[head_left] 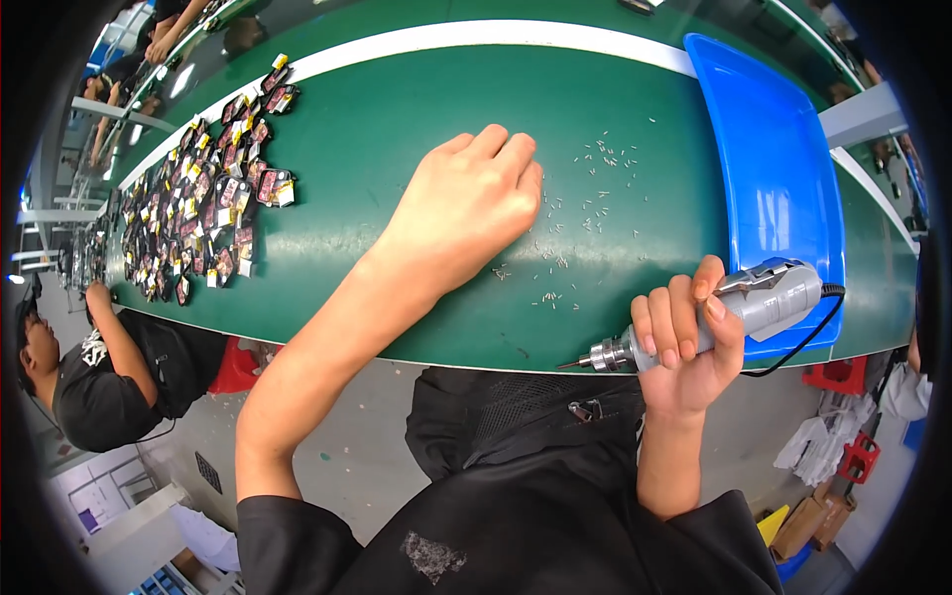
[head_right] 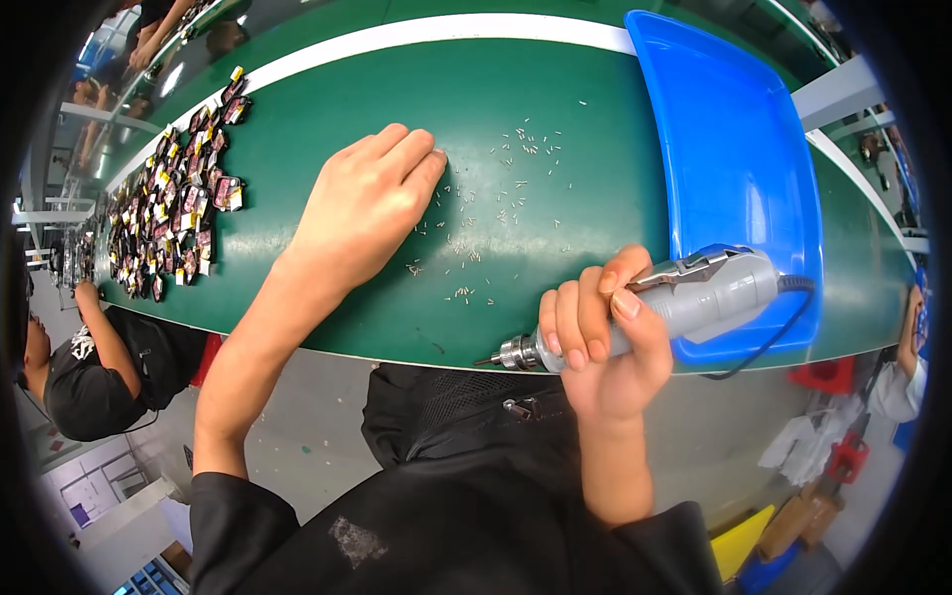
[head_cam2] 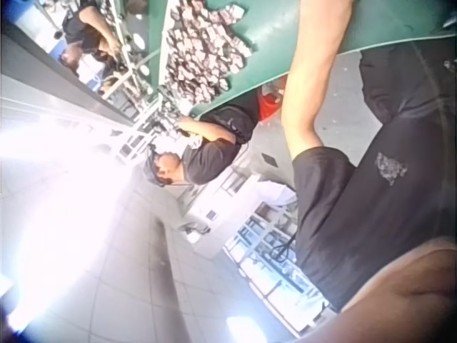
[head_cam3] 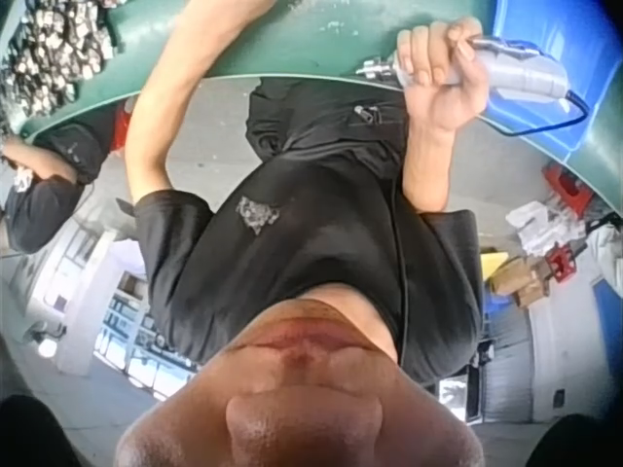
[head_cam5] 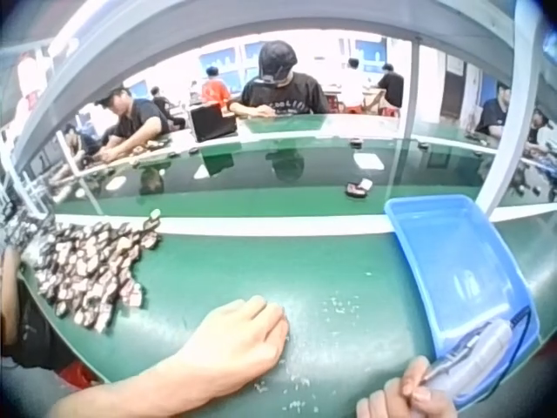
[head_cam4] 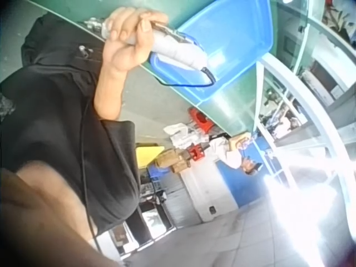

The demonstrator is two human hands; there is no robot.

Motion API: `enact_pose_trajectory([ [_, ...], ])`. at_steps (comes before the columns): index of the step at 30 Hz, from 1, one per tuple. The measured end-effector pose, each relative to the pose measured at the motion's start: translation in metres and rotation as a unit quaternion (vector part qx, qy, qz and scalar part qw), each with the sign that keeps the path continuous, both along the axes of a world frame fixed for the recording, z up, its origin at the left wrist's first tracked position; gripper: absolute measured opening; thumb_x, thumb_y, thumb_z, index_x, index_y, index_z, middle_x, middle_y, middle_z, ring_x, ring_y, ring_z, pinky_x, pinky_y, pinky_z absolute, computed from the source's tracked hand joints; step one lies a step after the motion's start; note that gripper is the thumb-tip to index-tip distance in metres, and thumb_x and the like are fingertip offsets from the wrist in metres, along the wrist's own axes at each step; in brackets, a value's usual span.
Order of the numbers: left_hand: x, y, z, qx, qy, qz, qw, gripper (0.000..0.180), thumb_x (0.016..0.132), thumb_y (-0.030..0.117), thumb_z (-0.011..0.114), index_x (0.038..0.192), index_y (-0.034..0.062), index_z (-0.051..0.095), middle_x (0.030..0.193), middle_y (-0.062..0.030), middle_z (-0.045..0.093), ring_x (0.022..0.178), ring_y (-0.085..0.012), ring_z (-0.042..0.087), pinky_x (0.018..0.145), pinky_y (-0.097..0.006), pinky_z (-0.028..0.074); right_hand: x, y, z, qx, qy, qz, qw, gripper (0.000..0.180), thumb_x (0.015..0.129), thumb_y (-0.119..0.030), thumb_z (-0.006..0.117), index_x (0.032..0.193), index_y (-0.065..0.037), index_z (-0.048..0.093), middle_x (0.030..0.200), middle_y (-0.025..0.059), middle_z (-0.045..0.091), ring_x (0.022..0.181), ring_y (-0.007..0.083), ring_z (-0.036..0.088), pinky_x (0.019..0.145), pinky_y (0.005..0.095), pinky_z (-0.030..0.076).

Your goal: Assembling small electronic components using an electric screwdriver on a factory line.

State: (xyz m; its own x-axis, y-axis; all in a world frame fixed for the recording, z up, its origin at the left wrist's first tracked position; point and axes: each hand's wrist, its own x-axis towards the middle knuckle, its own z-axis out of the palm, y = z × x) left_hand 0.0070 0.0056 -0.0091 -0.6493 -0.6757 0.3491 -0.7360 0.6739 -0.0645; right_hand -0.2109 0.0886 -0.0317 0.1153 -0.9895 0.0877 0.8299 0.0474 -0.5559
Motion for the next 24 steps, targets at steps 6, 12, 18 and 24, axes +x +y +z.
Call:
enact_pose_trajectory([
  [6, 0.015, 0.002, 0.0, 0.044, 0.146, 0.045, 0.987, 0.007, 0.078, -0.001, 0.061, 0.081, 0.0, 0.055, 0.078, -0.011, 0.056, 0.07, -0.026, 0.057, 0.062, -0.035, 0.047, 0.0, 0.003, 0.0, 0.005, -0.001, -0.005, 1.0, 0.007, 0.089, -0.012, 0.043, 0.092, -0.007, 0.048, 0.051, -0.001, 0.038, 0.043, 0.0104, 0.039, 0.052, 0.0285, 0.038],
  [12, 0.025, 0.078, -0.006, 0.231, 0.415, 0.125, 0.871, 0.005, 0.088, -0.004, 0.053, 0.083, -0.0031, 0.053, 0.077, -0.0075, 0.057, 0.067, -0.0113, 0.053, 0.06, -0.025, 0.044, 0.002, 0.0, 0.002, -0.001, 0.005, -0.026, 1.0, 0.007, 0.089, -0.013, 0.044, 0.092, -0.007, 0.048, 0.052, -0.0014, 0.038, 0.044, 0.01, 0.039, 0.052, 0.0284, 0.038],
  [18, -0.002, 0.129, -0.014, 0.338, 0.679, 0.083, 0.646, 0.002, 0.087, -0.004, 0.055, 0.087, -0.0051, 0.054, 0.081, -0.0144, 0.058, 0.069, -0.0163, 0.056, 0.058, -0.026, 0.047, 0.033, -0.005, 0.034, -0.046, -0.088, 0.019, 0.995, 0.012, 0.092, -0.016, 0.043, 0.098, -0.008, 0.05, 0.054, -0.002, 0.04, 0.046, 0.0104, 0.042, 0.055, 0.0284, 0.038],
  [24, -0.005, 0.14, -0.017, 0.405, 0.788, -0.007, 0.464, 0.011, 0.094, 0.005, 0.054, 0.089, -0.0053, 0.056, 0.084, -0.0138, 0.059, 0.071, -0.0143, 0.057, 0.061, -0.025, 0.047, 0.058, -0.008, 0.048, -0.021, -0.119, -0.022, 0.992, 0.008, 0.085, -0.01, 0.053, 0.09, -0.007, 0.047, 0.05, -0.0053, 0.038, 0.044, 0.0058, 0.038, 0.054, 0.0224, 0.038],
])
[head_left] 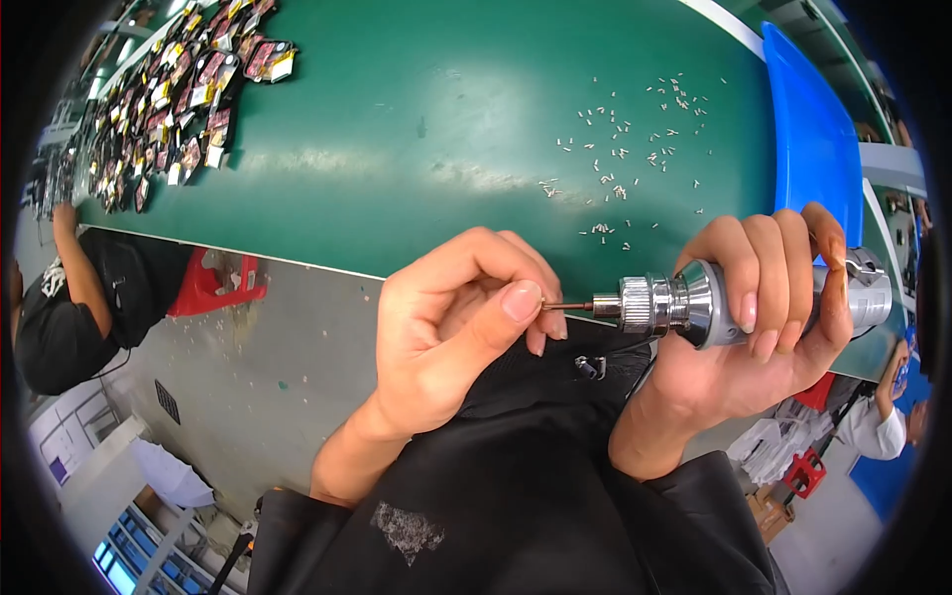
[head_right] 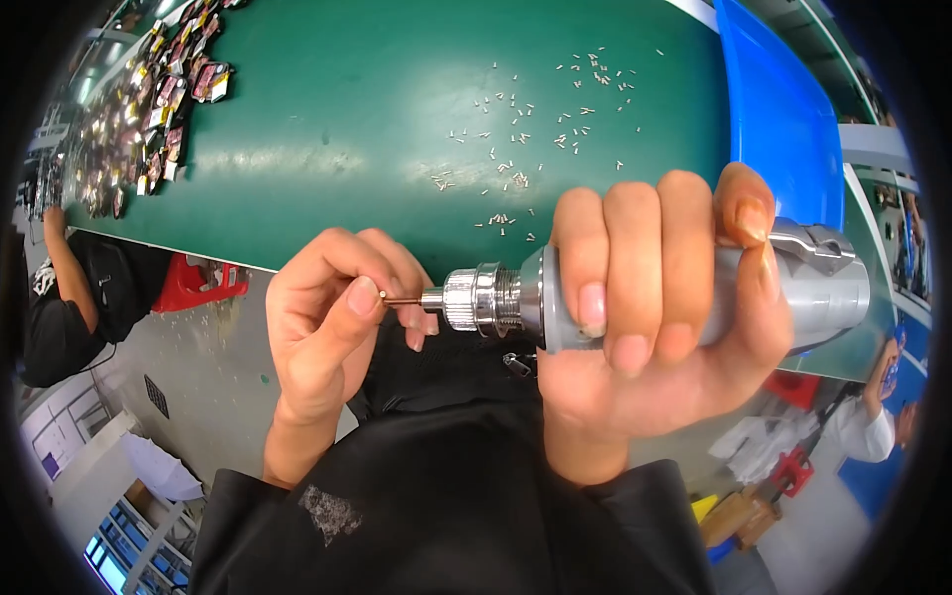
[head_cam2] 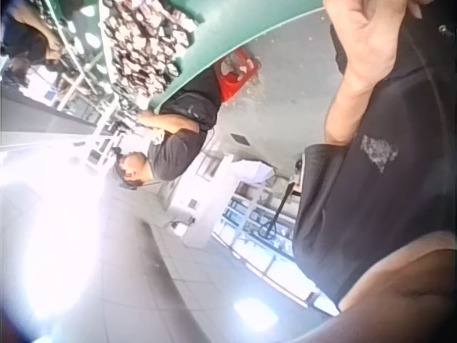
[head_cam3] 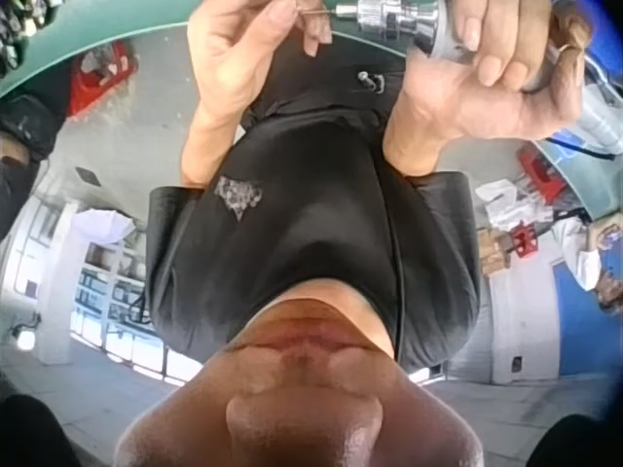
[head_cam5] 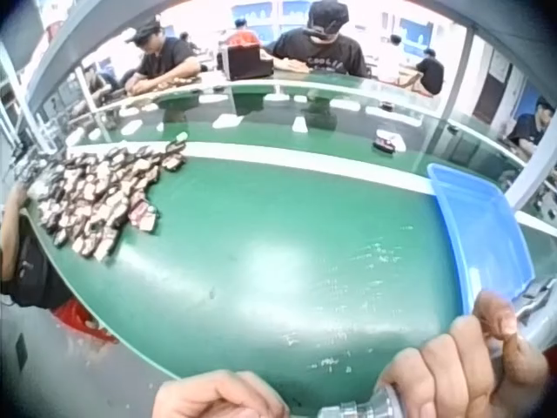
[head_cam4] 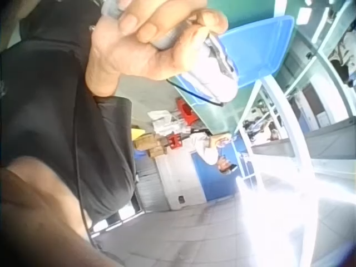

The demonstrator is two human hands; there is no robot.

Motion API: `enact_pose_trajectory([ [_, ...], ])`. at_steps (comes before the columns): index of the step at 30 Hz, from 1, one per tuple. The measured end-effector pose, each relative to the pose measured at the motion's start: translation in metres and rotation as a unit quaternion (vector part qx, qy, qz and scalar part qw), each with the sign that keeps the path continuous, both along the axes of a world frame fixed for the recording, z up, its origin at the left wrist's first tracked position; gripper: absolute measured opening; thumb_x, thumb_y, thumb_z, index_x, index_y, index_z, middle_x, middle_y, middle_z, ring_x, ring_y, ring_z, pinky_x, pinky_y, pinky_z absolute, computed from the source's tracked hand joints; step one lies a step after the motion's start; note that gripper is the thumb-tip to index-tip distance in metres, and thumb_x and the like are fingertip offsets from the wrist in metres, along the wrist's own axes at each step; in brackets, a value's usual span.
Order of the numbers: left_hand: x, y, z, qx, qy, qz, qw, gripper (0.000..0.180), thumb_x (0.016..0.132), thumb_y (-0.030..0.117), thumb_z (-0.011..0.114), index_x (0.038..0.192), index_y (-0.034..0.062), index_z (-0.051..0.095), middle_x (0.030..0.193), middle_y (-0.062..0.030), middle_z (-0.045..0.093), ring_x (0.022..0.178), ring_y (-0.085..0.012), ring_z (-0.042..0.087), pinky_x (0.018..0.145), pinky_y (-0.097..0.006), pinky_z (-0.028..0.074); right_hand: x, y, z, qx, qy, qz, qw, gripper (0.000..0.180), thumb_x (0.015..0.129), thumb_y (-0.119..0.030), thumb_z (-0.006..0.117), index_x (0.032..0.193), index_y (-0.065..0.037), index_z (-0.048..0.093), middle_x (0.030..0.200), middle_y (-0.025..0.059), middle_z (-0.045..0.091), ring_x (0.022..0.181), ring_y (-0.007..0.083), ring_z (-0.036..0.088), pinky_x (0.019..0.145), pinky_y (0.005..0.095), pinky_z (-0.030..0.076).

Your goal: Assembling small electronic components using an electric screwdriver on a factory line.

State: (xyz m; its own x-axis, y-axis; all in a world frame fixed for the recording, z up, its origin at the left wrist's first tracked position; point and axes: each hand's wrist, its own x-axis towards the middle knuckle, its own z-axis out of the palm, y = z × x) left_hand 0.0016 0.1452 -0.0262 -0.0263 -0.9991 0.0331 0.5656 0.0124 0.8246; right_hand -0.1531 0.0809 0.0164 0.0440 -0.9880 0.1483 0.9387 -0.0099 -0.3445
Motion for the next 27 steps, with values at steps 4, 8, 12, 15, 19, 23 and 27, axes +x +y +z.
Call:
enact_pose_trajectory([
  [4, 0.0, 0.0, -0.004, 0.002, 0.022, -0.006, 1.0, 0.012, 0.094, 0.006, 0.054, 0.089, -0.0052, 0.056, 0.084, -0.0136, 0.059, 0.071, -0.0146, 0.057, 0.06, -0.025, 0.047, 0.001, 0.0, -0.002, -0.002, 0.002, -0.01, 1.0, 0.008, 0.084, -0.009, 0.053, 0.09, -0.007, 0.047, 0.05, -0.0054, 0.038, 0.045, 0.0059, 0.039, 0.054, 0.0221, 0.037],
  [8, -0.002, -0.003, -0.005, -0.003, 0.022, -0.013, 1.0, 0.012, 0.094, 0.006, 0.055, 0.089, -0.0049, 0.057, 0.083, -0.013, 0.058, 0.071, -0.0145, 0.057, 0.06, -0.025, 0.047, -0.002, -0.001, -0.001, 0.0, 0.004, -0.01, 1.0, 0.009, 0.083, -0.008, 0.054, 0.09, -0.007, 0.048, 0.05, -0.0053, 0.038, 0.045, 0.0062, 0.039, 0.054, 0.0224, 0.037],
  [12, -0.004, -0.006, -0.008, -0.003, 0.019, -0.012, 1.0, 0.011, 0.094, 0.005, 0.055, 0.09, -0.0052, 0.057, 0.083, -0.0123, 0.058, 0.071, -0.014, 0.056, 0.06, -0.024, 0.046, -0.003, -0.003, -0.003, 0.007, 0.01, -0.018, 1.0, 0.009, 0.083, -0.008, 0.055, 0.089, -0.007, 0.048, 0.051, -0.005, 0.038, 0.045, 0.0063, 0.038, 0.054, 0.0225, 0.037],
  [15, -0.004, -0.006, -0.007, 0.001, 0.001, -0.014, 1.0, 0.011, 0.094, 0.005, 0.055, 0.09, -0.0052, 0.057, 0.084, -0.0118, 0.057, 0.072, -0.0137, 0.056, 0.06, -0.023, 0.046, -0.002, -0.003, -0.005, 0.005, 0.006, -0.024, 1.0, 0.008, 0.084, -0.008, 0.054, 0.089, -0.007, 0.048, 0.051, -0.0051, 0.038, 0.045, 0.0062, 0.038, 0.054, 0.0222, 0.037],
  [19, -0.002, -0.009, -0.003, 0.0, -0.045, -0.007, 0.999, 0.019, 0.094, 0.012, 0.055, 0.085, -0.0041, 0.052, 0.076, -0.0143, 0.054, 0.066, -0.0195, 0.055, 0.056, -0.031, 0.048, -0.004, -0.004, -0.004, 0.009, 0.019, -0.016, 1.0, 0.009, 0.083, -0.009, 0.054, 0.09, -0.007, 0.047, 0.051, -0.0052, 0.038, 0.045, 0.0062, 0.038, 0.054, 0.0221, 0.037],
  [23, 0.002, -0.009, -0.004, -0.052, -0.214, 0.017, 0.975, 0.019, 0.094, 0.011, 0.055, 0.084, -0.005, 0.054, 0.076, -0.0146, 0.056, 0.065, -0.0194, 0.055, 0.058, -0.029, 0.048, -0.008, -0.003, -0.004, -0.011, 0.058, -0.008, 0.998, 0.011, 0.082, -0.01, 0.054, 0.09, -0.006, 0.047, 0.051, -0.0049, 0.039, 0.045, 0.0062, 0.038, 0.053, 0.0224, 0.037],
  [27, 0.002, -0.014, -0.009, -0.185, -0.411, 0.066, 0.89, 0.021, 0.094, 0.013, 0.056, 0.088, -0.0073, 0.056, 0.081, -0.0185, 0.06, 0.068, -0.0231, 0.058, 0.061, -0.029, 0.048, -0.011, -0.005, -0.005, 0.0, 0.073, -0.008, 0.997, 0.013, 0.082, -0.012, 0.055, 0.091, -0.007, 0.047, 0.052, -0.0048, 0.04, 0.045, 0.006, 0.039, 0.055, 0.023, 0.037],
])
